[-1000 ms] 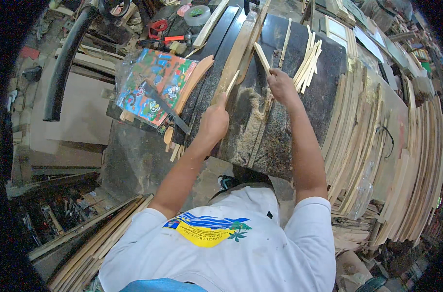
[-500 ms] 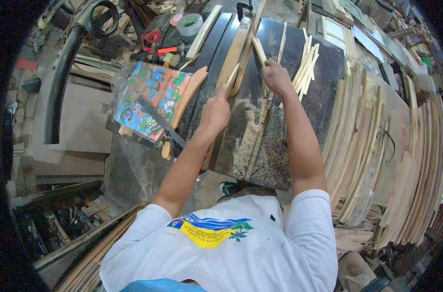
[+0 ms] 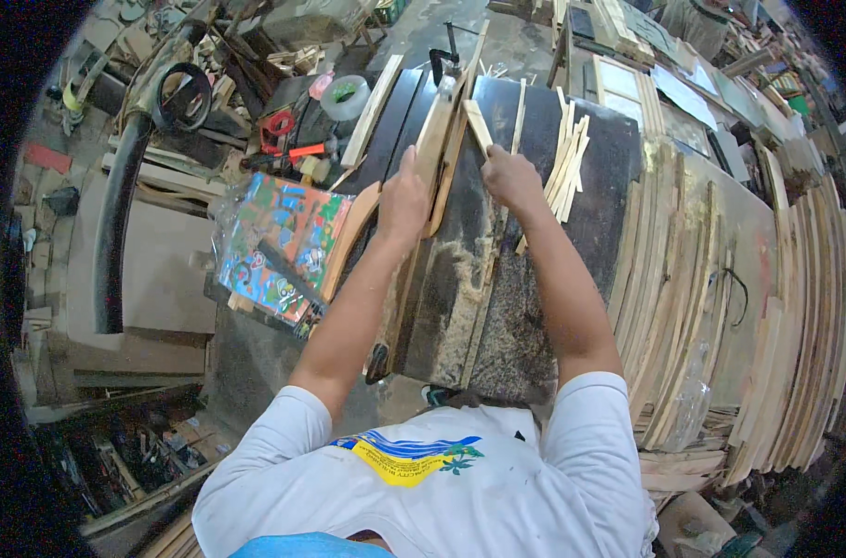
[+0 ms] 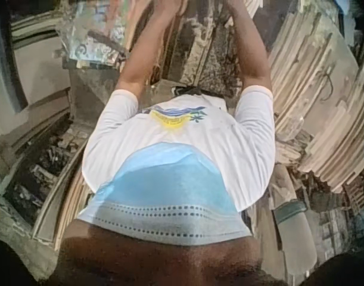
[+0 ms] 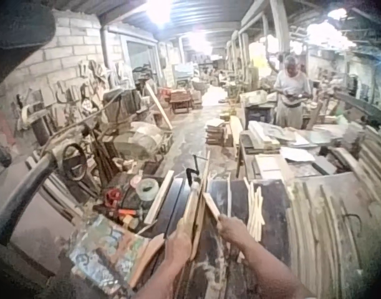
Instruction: The person uses a table saw to cut thin wooden strips into smaller pieces. They repeatedly feed strips through the saw, collect the cut pieces, and stack them on the table. The person occasionally inspects the cut pieces by hand.
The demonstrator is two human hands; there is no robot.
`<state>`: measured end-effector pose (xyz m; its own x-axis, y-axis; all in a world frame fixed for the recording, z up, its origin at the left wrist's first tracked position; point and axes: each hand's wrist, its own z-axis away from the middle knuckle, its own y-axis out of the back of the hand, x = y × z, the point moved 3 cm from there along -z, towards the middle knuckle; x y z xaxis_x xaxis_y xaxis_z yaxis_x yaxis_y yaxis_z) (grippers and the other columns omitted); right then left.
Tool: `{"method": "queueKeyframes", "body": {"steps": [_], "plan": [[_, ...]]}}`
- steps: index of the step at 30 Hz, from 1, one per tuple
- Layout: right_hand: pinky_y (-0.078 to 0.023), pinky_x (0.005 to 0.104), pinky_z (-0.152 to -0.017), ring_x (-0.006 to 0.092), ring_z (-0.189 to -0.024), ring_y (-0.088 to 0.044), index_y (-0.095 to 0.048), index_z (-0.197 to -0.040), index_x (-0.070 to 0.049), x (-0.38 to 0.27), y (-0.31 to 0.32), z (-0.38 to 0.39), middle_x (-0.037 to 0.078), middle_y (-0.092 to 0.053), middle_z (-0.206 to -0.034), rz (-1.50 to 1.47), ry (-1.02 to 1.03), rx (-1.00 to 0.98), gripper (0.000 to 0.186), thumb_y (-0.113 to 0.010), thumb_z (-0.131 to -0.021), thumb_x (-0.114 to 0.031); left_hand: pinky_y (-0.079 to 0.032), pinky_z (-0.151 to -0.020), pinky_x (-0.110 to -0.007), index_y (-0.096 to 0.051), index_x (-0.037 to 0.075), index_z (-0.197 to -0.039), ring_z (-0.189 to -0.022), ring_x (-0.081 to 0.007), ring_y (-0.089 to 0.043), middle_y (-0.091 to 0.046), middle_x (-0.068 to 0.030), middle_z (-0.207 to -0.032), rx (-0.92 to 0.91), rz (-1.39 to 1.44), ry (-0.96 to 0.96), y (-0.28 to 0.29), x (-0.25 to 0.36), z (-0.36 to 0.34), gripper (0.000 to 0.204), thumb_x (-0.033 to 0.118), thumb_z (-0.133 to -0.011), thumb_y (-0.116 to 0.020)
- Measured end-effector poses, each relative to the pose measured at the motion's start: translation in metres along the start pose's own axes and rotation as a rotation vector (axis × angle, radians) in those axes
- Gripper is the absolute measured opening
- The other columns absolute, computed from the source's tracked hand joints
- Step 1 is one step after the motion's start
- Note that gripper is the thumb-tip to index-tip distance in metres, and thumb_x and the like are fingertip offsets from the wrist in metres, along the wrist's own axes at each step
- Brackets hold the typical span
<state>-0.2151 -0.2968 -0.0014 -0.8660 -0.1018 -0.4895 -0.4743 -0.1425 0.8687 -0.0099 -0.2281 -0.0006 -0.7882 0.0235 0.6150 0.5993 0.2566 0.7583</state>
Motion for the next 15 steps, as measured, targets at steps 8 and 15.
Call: {"method": "queueKeyframes", "body": {"steps": [8,15], "plan": [[-0.057,0.0558,-0.08,0.0454,-0.089,-0.071,-0.062,-0.111,-0.004,0.006,0.02,0.002,0.025,-0.071,-0.09,0.194,0.255,0.017,0.024,-0.062,-0.094,-0.02,-0.05,-0.091,-0.06,-0.041,-0.001,-0.157,-0.105,-0.0529,-0.066,-0.067,-0.0359,-0.121,0.029,0.128,0.011,0.026,0.001,0.019,0.057,0.008,-0.101,-0.05],[-0.057,0.0565,-0.076,0.0442,-0.087,-0.072,-0.06,-0.12,-0.006,0.006,0.039,0.108,0.023,-0.07,-0.089,0.195,0.055,-0.205,0.024,-0.062,-0.099,-0.019,-0.052,-0.1,-0.054,-0.043,-0.002,-0.155,-0.117,-0.052,-0.064,-0.062,-0.0347,-0.134,0.044,0.234,0.012,0.054,-0.018,0.073,0.056,0.007,-0.1,-0.049]]}}
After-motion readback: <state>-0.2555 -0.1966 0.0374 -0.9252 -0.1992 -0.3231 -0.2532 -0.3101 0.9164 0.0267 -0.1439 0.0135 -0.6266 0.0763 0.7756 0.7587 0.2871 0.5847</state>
